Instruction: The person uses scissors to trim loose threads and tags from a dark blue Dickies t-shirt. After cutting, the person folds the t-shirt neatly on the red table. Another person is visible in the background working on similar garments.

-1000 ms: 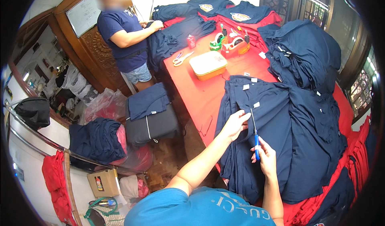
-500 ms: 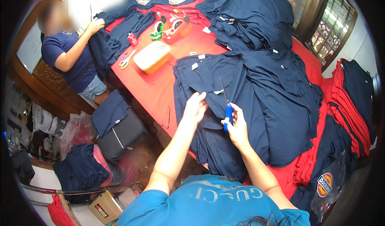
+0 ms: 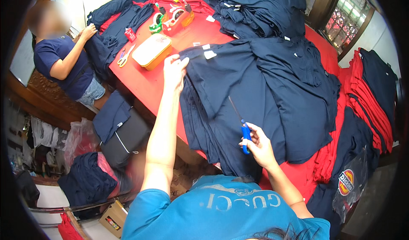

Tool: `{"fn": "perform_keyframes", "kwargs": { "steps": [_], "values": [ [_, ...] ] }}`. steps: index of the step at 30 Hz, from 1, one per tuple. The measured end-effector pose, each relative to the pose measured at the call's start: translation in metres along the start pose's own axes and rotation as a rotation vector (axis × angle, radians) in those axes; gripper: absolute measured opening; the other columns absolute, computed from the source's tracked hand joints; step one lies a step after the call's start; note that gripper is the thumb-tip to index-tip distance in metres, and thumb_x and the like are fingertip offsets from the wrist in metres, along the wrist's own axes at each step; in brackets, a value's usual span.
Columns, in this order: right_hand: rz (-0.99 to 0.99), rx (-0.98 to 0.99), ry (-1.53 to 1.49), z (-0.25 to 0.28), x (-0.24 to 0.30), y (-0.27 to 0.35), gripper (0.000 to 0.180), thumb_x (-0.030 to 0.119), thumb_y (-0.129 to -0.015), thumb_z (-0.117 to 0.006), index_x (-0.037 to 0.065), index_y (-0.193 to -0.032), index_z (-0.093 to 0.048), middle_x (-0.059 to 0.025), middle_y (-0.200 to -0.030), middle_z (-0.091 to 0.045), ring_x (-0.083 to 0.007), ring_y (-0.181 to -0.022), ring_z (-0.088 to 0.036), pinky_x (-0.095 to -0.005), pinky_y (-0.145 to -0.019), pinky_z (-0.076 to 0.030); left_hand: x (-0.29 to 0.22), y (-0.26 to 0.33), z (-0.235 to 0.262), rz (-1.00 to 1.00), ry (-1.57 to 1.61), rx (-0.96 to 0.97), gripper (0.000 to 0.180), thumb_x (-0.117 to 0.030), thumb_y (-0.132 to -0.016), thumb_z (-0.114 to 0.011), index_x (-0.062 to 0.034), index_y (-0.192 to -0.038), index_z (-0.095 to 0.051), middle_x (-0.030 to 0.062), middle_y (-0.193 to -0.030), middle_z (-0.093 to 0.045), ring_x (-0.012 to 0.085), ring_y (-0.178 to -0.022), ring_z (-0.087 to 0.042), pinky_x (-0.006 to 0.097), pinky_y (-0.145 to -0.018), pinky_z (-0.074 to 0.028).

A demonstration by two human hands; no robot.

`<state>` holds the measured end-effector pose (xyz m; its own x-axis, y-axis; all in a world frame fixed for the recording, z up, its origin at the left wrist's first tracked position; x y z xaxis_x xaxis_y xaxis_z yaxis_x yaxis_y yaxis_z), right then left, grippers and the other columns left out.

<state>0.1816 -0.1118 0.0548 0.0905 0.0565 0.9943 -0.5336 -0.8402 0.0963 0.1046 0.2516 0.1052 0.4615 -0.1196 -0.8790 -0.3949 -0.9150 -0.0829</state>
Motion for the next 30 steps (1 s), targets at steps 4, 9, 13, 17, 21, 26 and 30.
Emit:
{"fn": "perform_keyframes", "kwargs": {
  "steps": [4, 9, 13, 17, 21, 26, 30],
  "values": [
    [-0.044, -0.071, 0.028, 0.017, -0.003, 0.035, 0.051, 0.0, -0.09, -0.059, 0.0, -0.138, -0.043, -0.0086, -0.1, -0.057, -0.0164, -0.088, -0.066, -0.0279, -0.077, -0.054, 0.002, -0.005, -0.012, 0.041, -0.018, 0.106, 0.036, -0.002, -0.088, -0.063, -0.0008, -0.123, -0.053, 0.0006, -0.085, -0.055, 0.0065, -0.069, -0.05, 0.022, -0.06, -0.042],
    [0.119, -0.049, 0.517, 0.017, 0.008, 0.075, 0.055, 0.001, -0.085, -0.061, 0.0, -0.137, -0.044, -0.0145, -0.101, -0.061, -0.024, -0.094, -0.067, -0.0327, -0.078, -0.054, 0.006, -0.01, -0.018, 0.076, -0.039, 0.195, 0.03, -0.006, -0.088, -0.061, 0.0005, -0.118, -0.062, 0.0042, -0.096, -0.062, 0.0103, -0.075, -0.057, 0.026, -0.067, -0.046],
    [0.15, 0.102, 0.924, -0.017, 0.013, 0.106, 0.073, 0.001, -0.074, -0.067, 0.004, -0.142, -0.039, -0.0174, -0.098, -0.053, -0.035, -0.09, -0.059, -0.0411, -0.081, -0.049, 0.006, -0.033, -0.013, -0.187, -0.741, 0.257, 0.029, -0.013, -0.084, -0.067, -0.0034, -0.111, -0.068, 0.0133, -0.107, -0.066, 0.0184, -0.085, -0.064, 0.03, -0.075, -0.05],
    [0.238, 0.091, 0.963, -0.017, -0.035, 0.126, 0.072, -0.002, -0.075, -0.065, 0.005, -0.142, -0.041, -0.0168, -0.094, -0.051, -0.0341, -0.089, -0.055, -0.044, -0.079, -0.046, 0.003, -0.075, -0.005, -0.489, -1.517, 0.157, 0.029, -0.029, -0.08, -0.072, -0.0044, -0.096, -0.068, 0.025, -0.103, -0.064, 0.0358, -0.1, -0.062, 0.045, -0.086, -0.049],
    [0.07, 0.047, 0.522, 0.028, -0.029, 0.128, 0.062, 0.006, -0.076, -0.069, 0.005, -0.135, -0.05, -0.017, -0.111, -0.058, -0.0318, -0.104, -0.059, -0.0412, -0.091, -0.049, 0.013, -0.096, -0.083, -0.323, -1.899, 0.466, 0.023, -0.024, -0.079, -0.074, -0.0058, -0.091, -0.066, 0.0216, -0.094, -0.068, 0.0346, -0.091, -0.067, 0.043, -0.083, -0.052],
    [0.259, -0.679, 0.396, 0.242, 0.089, 0.142, 0.041, 0.005, -0.088, -0.061, 0.001, -0.128, -0.056, -0.01, -0.116, -0.059, -0.0157, -0.094, -0.061, -0.0268, -0.082, -0.051, -0.05, -0.104, -0.254, 0.015, 0.079, 0.827, 0.028, -0.015, -0.094, -0.059, 0.0062, -0.112, -0.056, 0.0185, -0.118, -0.061, 0.0324, -0.112, -0.06, 0.043, -0.1, -0.049],
    [0.548, -1.334, 0.66, 0.37, 0.139, 0.262, 0.048, -0.002, -0.093, -0.055, 0.0, -0.139, -0.043, -0.0097, -0.104, -0.061, -0.0156, -0.091, -0.061, -0.0294, -0.083, -0.051, -0.052, 0.041, -0.339, -0.014, -0.175, 1.148, 0.075, -0.028, -0.094, -0.06, -0.0111, -0.154, -0.017, 0.0099, -0.16, -0.02, 0.025, -0.148, -0.018, 0.049, -0.118, -0.016]
  ]
}}
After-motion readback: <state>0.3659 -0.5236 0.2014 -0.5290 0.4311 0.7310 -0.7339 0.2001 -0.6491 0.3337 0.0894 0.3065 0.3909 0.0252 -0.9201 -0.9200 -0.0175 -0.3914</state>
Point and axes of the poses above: each hand's wrist, its own y-axis away from the middle knuckle, its own z-axis out of the back of the hand, x = y × z, the point moved 10 cm from there along -y, towards the middle knuckle
